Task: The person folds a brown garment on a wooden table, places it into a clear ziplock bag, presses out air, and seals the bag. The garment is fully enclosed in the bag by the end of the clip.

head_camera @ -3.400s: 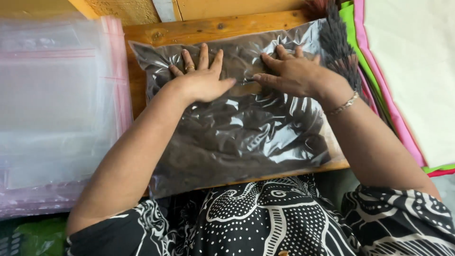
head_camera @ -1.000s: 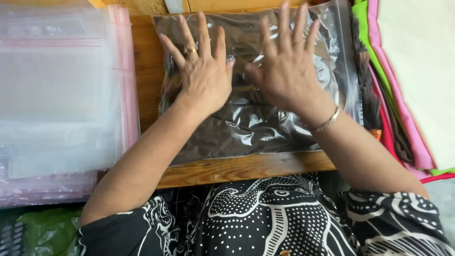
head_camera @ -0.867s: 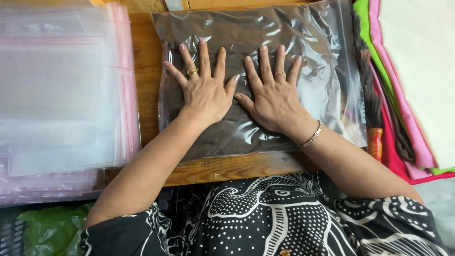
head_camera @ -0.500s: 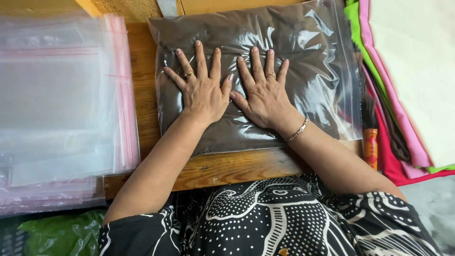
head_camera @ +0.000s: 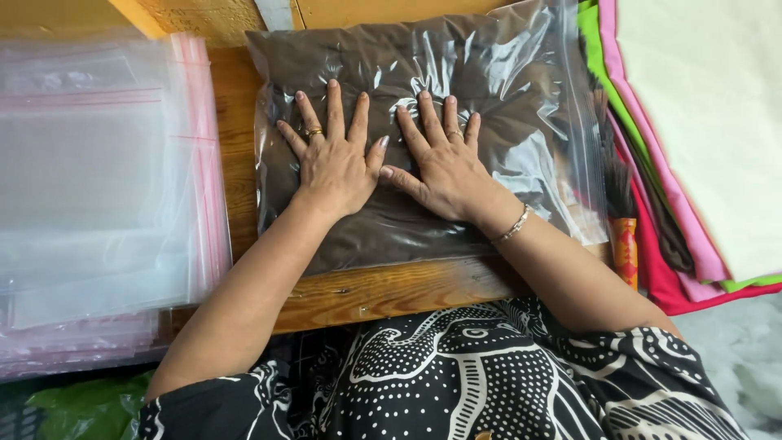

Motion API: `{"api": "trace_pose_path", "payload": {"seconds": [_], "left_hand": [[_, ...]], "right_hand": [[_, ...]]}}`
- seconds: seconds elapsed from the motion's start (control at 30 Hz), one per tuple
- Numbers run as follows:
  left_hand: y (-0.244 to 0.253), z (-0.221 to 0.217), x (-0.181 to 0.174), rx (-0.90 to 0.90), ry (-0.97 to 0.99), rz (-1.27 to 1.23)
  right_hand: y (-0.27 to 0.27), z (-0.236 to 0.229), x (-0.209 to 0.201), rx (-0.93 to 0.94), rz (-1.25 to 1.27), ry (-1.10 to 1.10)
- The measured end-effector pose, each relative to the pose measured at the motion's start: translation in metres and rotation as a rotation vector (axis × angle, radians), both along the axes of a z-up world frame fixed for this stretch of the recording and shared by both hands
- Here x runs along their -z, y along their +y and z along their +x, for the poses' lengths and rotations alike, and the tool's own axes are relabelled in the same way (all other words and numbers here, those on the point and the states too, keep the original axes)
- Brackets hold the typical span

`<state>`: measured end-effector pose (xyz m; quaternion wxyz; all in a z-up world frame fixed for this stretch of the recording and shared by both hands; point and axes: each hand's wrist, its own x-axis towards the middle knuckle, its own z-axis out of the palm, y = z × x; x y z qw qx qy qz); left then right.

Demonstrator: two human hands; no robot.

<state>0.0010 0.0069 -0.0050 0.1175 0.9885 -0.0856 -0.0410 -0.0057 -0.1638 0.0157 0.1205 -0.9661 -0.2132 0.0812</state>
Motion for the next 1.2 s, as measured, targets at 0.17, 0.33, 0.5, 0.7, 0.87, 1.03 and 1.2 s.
{"api": "trace_pose_path", "payload": {"seconds": [0.17, 0.33, 0.5, 0.7, 0.87, 1.03, 1.2], "left_hand": [[0.017, 0.007, -0.037, 0.037, 0.201, 0.095], [0.046, 0.018, -0.033, 0.054, 0.018, 0.248], [-0.020, 0.009, -0.064, 0.163, -0.024, 0.202], [-0.078, 0.031, -0.029, 0.438, -0.267, 0.082], [-0.092, 0.045, -0.011, 0.447, -0.233, 0.085], [-0.089, 0.045, 0.000, 0.447, -0.259, 0.042], [-0.086, 0.044, 0.000, 0.414, -0.241, 0.049]], "right_hand": [[-0.032, 0.001, -0.058, 0.005, 0.360, 0.136], [-0.098, 0.014, -0.036, 0.287, 0.230, -0.169], [-0.117, 0.012, -0.021, 0.547, 0.198, 0.097], [-0.111, 0.016, 0.005, 0.619, 0.809, 0.147], [-0.102, 0.016, 0.012, 0.673, 1.355, 0.464], [-0.104, 0.023, 0.022, 0.671, 1.659, 0.551], [-0.109, 0.017, 0.015, 0.609, 1.277, 0.336]]}}
